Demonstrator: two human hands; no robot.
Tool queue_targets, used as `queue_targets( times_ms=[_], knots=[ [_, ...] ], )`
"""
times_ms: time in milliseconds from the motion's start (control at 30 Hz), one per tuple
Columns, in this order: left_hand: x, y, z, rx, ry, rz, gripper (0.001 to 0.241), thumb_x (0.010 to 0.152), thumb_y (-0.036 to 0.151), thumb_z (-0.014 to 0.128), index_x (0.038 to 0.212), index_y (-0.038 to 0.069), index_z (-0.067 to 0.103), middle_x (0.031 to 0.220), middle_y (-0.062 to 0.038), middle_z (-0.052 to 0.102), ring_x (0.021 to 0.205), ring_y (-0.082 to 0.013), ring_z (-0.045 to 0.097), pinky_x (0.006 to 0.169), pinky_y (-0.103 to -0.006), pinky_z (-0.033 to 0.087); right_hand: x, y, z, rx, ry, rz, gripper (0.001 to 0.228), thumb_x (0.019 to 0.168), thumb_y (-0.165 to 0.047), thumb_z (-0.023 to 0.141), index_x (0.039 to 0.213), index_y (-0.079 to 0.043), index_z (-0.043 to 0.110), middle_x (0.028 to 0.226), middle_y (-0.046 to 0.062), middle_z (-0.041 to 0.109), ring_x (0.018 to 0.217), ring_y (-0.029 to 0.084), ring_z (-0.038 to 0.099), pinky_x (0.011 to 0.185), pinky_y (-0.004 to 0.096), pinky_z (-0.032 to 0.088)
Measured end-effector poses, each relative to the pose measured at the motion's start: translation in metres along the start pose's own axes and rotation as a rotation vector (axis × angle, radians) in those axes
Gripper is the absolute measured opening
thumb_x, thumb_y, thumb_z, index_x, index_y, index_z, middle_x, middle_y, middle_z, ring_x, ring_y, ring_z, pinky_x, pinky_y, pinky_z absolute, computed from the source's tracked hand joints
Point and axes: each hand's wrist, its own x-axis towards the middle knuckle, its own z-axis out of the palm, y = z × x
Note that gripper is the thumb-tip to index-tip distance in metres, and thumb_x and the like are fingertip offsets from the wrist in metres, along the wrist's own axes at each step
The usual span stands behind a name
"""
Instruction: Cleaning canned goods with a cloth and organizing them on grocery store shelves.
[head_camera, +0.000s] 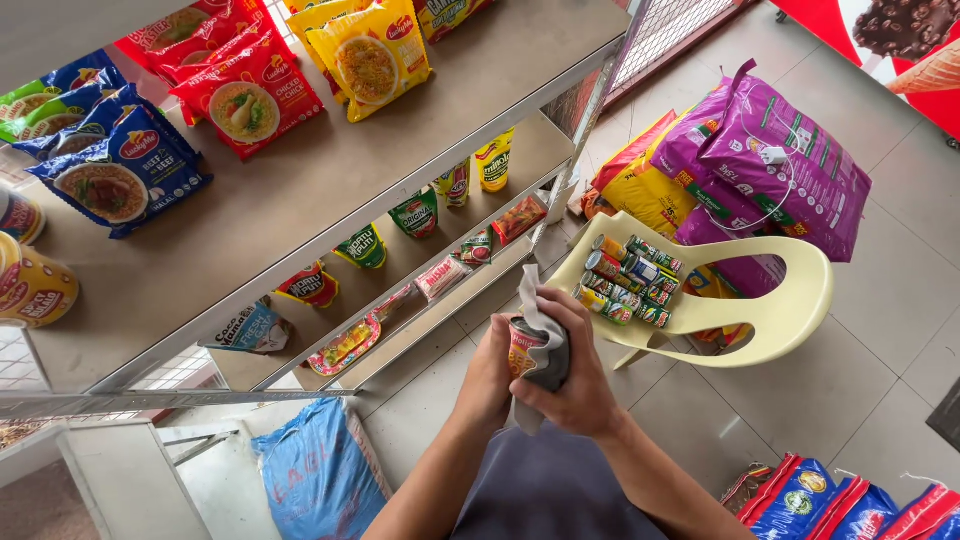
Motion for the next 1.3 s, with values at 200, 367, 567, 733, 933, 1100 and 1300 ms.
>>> queue_targets(
  times_ms=[200,367,567,733,933,1100,1300],
  knots=[
    [0.008,-0.016,0.006,0.068,-0.072,0.024,0.061,0.105,0.056,0.042,0.130,0.003,0.059,0.116,-0.008,0.068,0.103,-0.0136,0.065,0.089,-0.0303,0.053,-0.064,0.092,-0.019,0.009,0.122,0.350,0.033,0.098,-0.018,0.074,0.125,-0.001,0.063,0.113,0.017,0.067,0.100,0.017,0.058,0.091,0.033,0.048],
    [0.016,-0.025,0.013,-0.054,-0.177,0.053,0.055,0.099,0.049,0.061,0.131,0.004,0.057,0.119,-0.008,0.067,0.106,-0.0159,0.064,0.092,-0.0314,0.051,-0.075,0.096,-0.019,0.151,0.296,0.470,0.036,0.104,-0.020,0.061,0.132,0.004,0.057,0.114,0.018,0.061,0.103,0.021,0.054,0.093,0.036,0.043],
    [0.022,-0.019,0.010,0.020,-0.222,0.372,0.055,0.096,0.052,0.072,0.112,0.002,0.058,0.141,0.006,0.057,0.124,-0.0084,0.059,0.104,-0.0259,0.048,-0.038,0.054,-0.013,0.533,0.009,0.187,0.054,0.108,-0.024,0.051,0.152,0.004,0.040,0.155,0.016,0.046,0.145,0.025,0.043,0.124,0.038,0.029],
    [0.027,-0.017,0.000,-0.084,-0.130,0.187,0.052,0.102,0.054,0.063,0.118,0.004,0.061,0.102,-0.003,0.068,0.093,-0.0091,0.063,0.084,-0.0252,0.052,-0.022,0.039,-0.005,-0.041,-0.118,0.025,0.087,0.094,-0.031,0.072,0.156,0.003,0.021,0.159,0.025,0.031,0.149,0.038,0.032,0.124,0.050,0.025],
    [0.035,-0.014,0.019,-0.059,0.070,0.209,0.048,0.105,0.047,0.054,0.115,0.001,0.061,0.099,-0.004,0.071,0.091,-0.0093,0.065,0.085,-0.0272,0.055,0.013,0.029,-0.031,-0.474,-0.121,-0.267,0.100,0.079,-0.041,0.084,0.152,-0.004,0.026,0.160,0.028,0.023,0.153,0.049,0.015,0.124,0.063,0.016],
    [0.056,-0.020,0.048,-0.144,0.253,0.315,0.044,0.103,0.040,0.058,0.127,0.004,0.049,0.114,-0.011,0.062,0.099,-0.0156,0.065,0.084,-0.0322,0.057,0.040,0.038,-0.071,-0.484,-0.346,-0.274,0.092,0.068,-0.035,0.088,0.145,-0.010,0.043,0.156,0.022,0.031,0.148,0.049,0.019,0.120,0.061,0.020],
    [0.068,-0.034,0.071,-0.028,0.439,0.414,0.057,0.100,0.038,0.062,0.141,0.007,0.038,0.137,-0.017,0.055,0.118,-0.0186,0.061,0.098,-0.0337,0.053,0.048,0.071,-0.104,-0.346,-0.474,-0.149,0.084,0.061,-0.020,0.090,0.136,-0.009,0.053,0.141,0.018,0.053,0.137,0.043,0.043,0.117,0.052,0.034]
  ],
)
